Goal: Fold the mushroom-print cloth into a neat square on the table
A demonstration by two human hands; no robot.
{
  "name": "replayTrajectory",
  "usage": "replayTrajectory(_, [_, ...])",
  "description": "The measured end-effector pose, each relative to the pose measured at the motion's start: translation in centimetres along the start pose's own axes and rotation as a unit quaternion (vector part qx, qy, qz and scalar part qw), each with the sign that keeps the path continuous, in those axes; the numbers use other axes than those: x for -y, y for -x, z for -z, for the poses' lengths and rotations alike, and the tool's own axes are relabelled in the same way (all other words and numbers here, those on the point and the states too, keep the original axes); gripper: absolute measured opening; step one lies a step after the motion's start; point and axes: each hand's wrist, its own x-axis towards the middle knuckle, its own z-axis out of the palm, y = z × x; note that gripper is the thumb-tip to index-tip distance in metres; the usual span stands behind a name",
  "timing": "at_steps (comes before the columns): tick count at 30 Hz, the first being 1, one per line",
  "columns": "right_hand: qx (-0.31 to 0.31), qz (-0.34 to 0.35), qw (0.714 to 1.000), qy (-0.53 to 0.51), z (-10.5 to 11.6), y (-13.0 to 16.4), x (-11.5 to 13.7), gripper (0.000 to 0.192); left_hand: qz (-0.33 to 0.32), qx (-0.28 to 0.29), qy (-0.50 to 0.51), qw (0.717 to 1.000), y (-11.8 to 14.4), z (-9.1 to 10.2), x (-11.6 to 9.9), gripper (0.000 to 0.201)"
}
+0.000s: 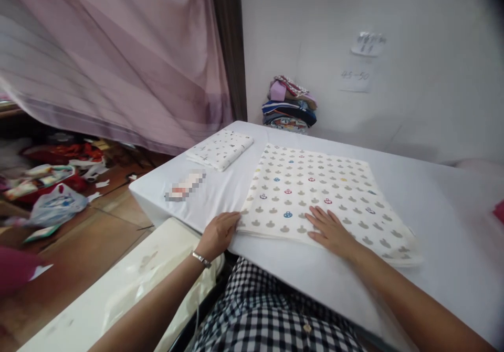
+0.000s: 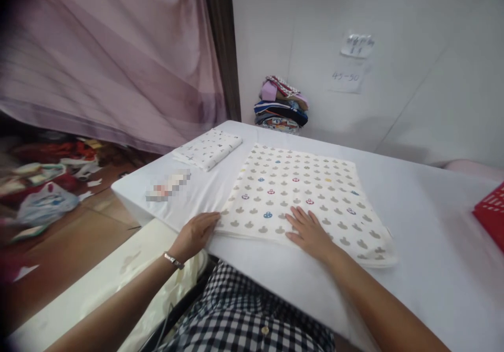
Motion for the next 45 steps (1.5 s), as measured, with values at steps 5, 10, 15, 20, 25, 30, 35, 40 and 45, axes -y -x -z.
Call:
replayTrajectory(5, [-0.003, -0.016, 1.000, -0.010, 0.7, -0.5, 1.1, 0.061, 0.091, -0.016, 0.061, 0.994, 1.5, 0.8, -1.6, 0.032])
replayTrajectory(10, [-0.040, 0.023, 0.999, -0.009, 0.6, -1.8, 4.5, 0.058, 0.125, 0.000, 0.051, 0.991, 2.0, 0.8, -3.2, 0.028])
replayTrajectory(15, [-0.043, 0.051, 0.997, 0.025, -1.2, -2.8, 5.9, 0.062, 0.182, -0.023, 0.024, 0.983, 1.4, -0.4, -3.8, 0.017])
replayTrajectory(20, [-0.054, 0.060, 0.996, 0.042, -1.9, -2.6, 5.5, 0.062, 0.222, -0.037, 0.030, 0.974, 0.6, -0.9, -3.8, 0.007])
replayTrajectory(25, [-0.044, 0.060, 0.996, 0.047, -1.8, -2.3, 5.8, 0.067, 0.210, 0.001, -0.024, 0.977, 0.1, 0.1, -3.3, 0.005])
replayTrajectory(30, [-0.038, 0.063, 0.996, 0.042, -1.7, -2.3, 5.8, 0.067, 0.170, 0.011, -0.011, 0.985, 0.2, 0.1, -2.9, 0.010])
replayTrajectory(35, [-0.013, 0.052, 0.999, 0.003, -1.1, -2.4, 5.7, 0.067, 0.134, -0.004, 0.035, 0.990, 0.6, -0.5, -2.7, 0.021])
replayTrajectory(40, [0.036, 0.063, 0.994, -0.077, 1.3, -3.8, 7.7, 0.061, 0.099, -0.029, 0.056, 0.993, 0.9, -1.1, -2.5, 0.024])
replayTrajectory(45, [0.023, 0.147, 0.986, -0.077, 2.5, -7.8, 11.4, 0.056, 0.096, -0.038, 0.055, 0.993, 0.9, -1.2, -2.6, 0.034])
